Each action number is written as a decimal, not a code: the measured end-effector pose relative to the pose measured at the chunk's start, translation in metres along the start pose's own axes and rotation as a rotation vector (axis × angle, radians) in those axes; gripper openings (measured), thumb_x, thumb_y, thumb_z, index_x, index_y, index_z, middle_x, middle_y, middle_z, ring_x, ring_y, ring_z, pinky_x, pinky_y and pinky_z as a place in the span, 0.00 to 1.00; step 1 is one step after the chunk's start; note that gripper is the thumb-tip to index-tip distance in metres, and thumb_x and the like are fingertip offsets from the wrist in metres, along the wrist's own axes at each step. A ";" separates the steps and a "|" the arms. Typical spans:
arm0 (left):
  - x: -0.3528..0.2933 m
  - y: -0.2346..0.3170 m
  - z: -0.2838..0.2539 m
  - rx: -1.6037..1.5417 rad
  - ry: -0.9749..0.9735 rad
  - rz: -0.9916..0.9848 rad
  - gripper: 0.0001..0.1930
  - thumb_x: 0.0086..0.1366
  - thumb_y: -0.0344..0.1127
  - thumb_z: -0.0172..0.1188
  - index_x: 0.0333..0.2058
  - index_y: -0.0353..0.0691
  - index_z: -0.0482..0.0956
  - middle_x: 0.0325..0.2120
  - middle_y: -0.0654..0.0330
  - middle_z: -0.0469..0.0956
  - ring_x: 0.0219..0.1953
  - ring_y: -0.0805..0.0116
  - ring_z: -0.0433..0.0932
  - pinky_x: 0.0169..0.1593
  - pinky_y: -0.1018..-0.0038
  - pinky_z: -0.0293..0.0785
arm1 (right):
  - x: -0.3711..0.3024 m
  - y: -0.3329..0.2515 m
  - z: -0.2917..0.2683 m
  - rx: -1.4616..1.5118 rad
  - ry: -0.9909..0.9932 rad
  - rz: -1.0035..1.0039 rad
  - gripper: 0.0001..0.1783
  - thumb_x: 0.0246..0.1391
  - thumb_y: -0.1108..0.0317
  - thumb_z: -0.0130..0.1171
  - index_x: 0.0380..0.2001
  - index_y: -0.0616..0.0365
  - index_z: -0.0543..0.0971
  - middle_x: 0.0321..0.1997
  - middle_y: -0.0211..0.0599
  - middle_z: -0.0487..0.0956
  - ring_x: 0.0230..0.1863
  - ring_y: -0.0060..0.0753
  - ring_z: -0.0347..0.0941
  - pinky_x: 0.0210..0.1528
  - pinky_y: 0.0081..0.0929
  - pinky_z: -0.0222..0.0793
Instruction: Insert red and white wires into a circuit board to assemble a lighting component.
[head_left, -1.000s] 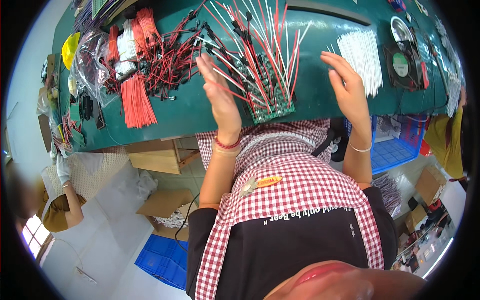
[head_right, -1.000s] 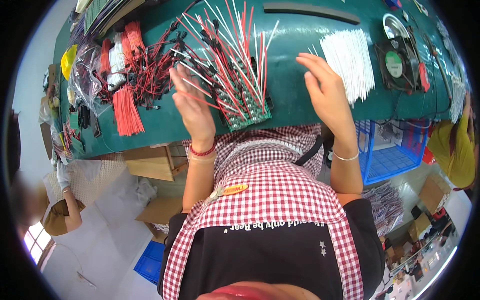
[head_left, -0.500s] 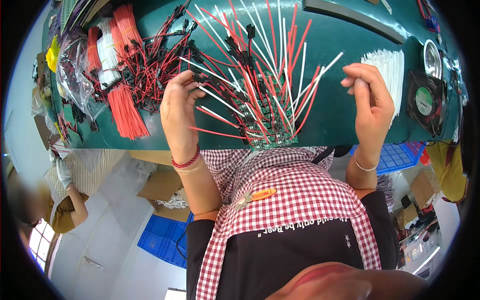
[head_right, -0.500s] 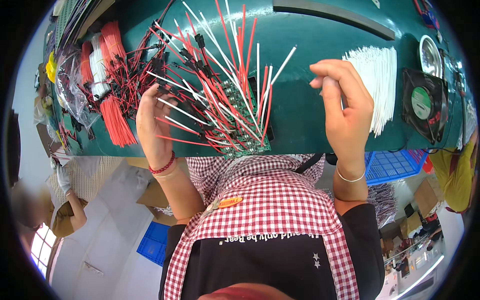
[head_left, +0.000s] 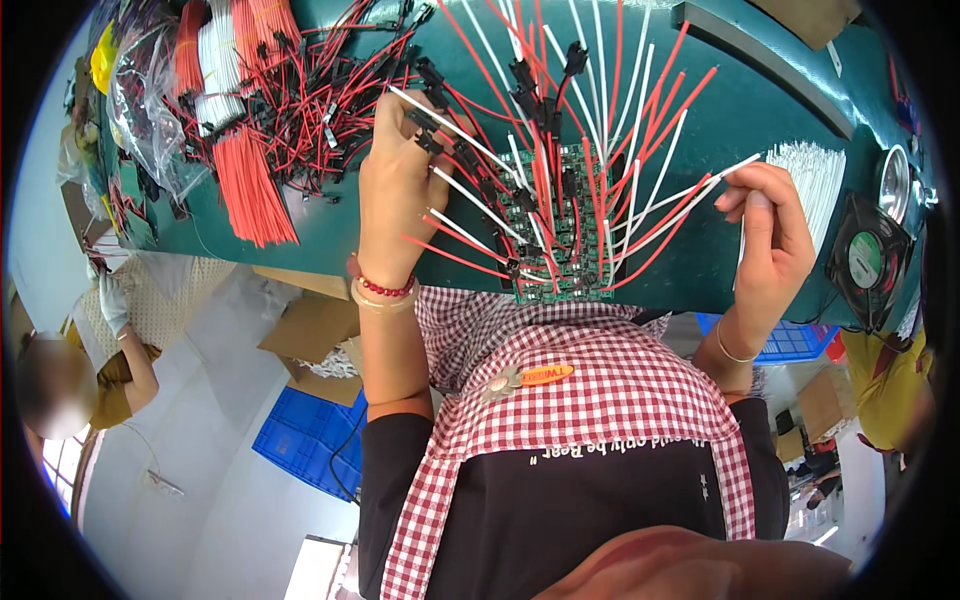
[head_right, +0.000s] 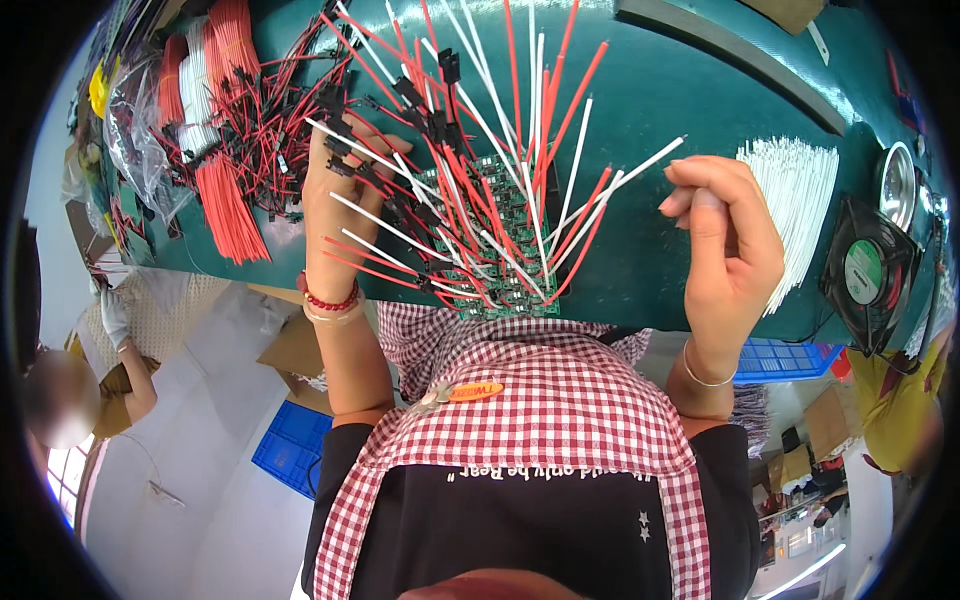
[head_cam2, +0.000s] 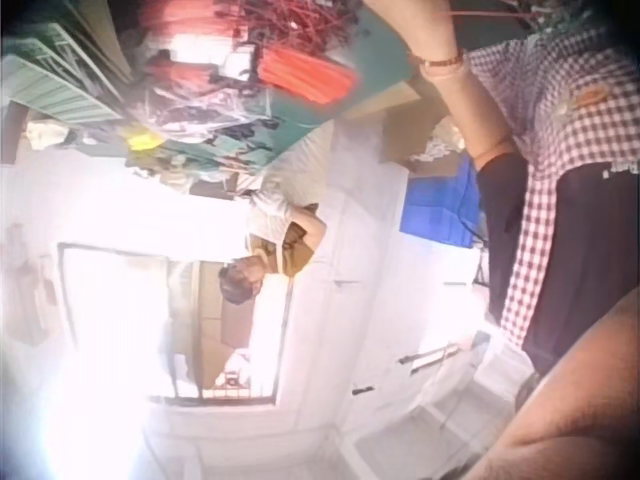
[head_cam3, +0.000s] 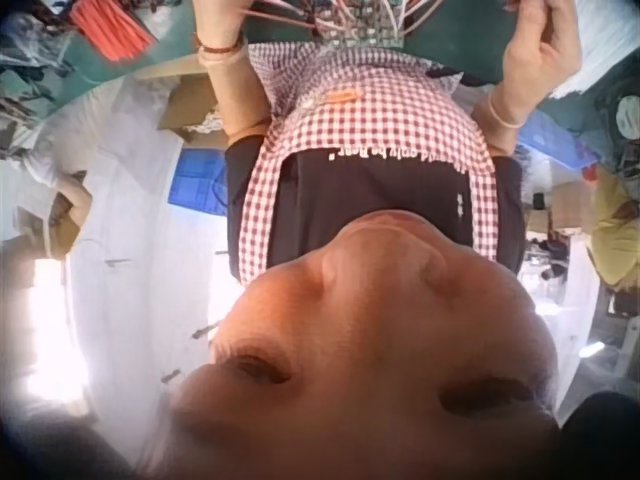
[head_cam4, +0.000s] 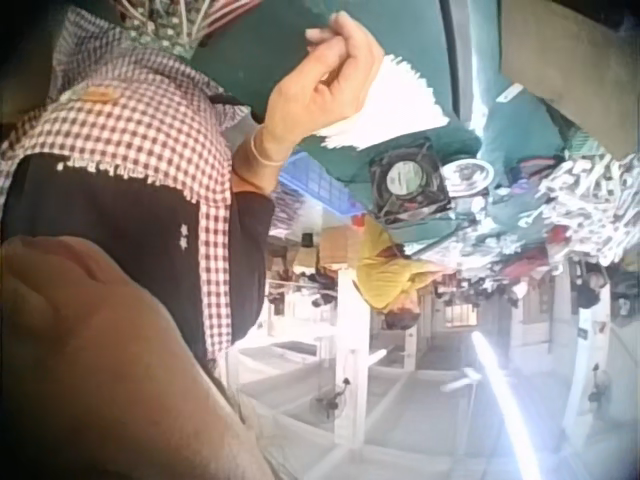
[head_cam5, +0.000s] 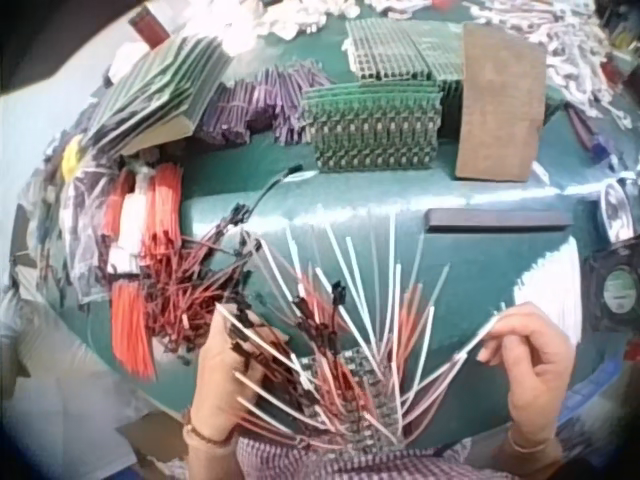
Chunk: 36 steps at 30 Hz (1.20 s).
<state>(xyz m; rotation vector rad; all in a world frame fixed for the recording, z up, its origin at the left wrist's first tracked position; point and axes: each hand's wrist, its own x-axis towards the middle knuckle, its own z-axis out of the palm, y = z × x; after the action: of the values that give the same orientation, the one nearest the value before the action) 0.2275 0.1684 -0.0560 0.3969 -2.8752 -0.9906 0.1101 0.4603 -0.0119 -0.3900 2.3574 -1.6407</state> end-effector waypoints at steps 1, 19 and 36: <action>-0.001 -0.006 0.005 -0.016 0.033 -0.004 0.14 0.50 0.15 0.58 0.35 0.36 0.76 0.41 0.56 0.71 0.31 0.59 0.79 0.30 0.69 0.74 | 0.000 0.000 0.000 0.011 0.007 -0.010 0.10 0.62 0.81 0.48 0.39 0.66 0.79 0.40 0.37 0.78 0.34 0.21 0.74 0.35 0.15 0.66; 0.015 -0.008 -0.045 0.203 0.165 0.168 0.10 0.59 0.20 0.58 0.38 0.38 0.81 0.38 0.58 0.75 0.34 0.63 0.78 0.37 0.72 0.74 | -0.004 -0.007 0.003 0.006 0.083 -0.060 0.11 0.64 0.79 0.48 0.42 0.68 0.80 0.39 0.40 0.80 0.35 0.22 0.74 0.38 0.16 0.69; -0.090 0.058 -0.074 -0.121 -0.038 0.143 0.17 0.40 0.17 0.61 0.32 0.39 0.82 0.29 0.56 0.71 0.27 0.66 0.73 0.27 0.73 0.70 | -0.058 -0.033 -0.012 -0.214 -0.330 -0.669 0.15 0.45 0.72 0.69 0.37 0.69 0.83 0.27 0.41 0.77 0.24 0.32 0.71 0.22 0.27 0.63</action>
<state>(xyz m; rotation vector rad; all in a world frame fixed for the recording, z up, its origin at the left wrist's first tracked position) 0.3125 0.1925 0.0394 0.1633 -2.8105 -1.1496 0.1631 0.4801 0.0260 -1.4968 2.2694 -1.3865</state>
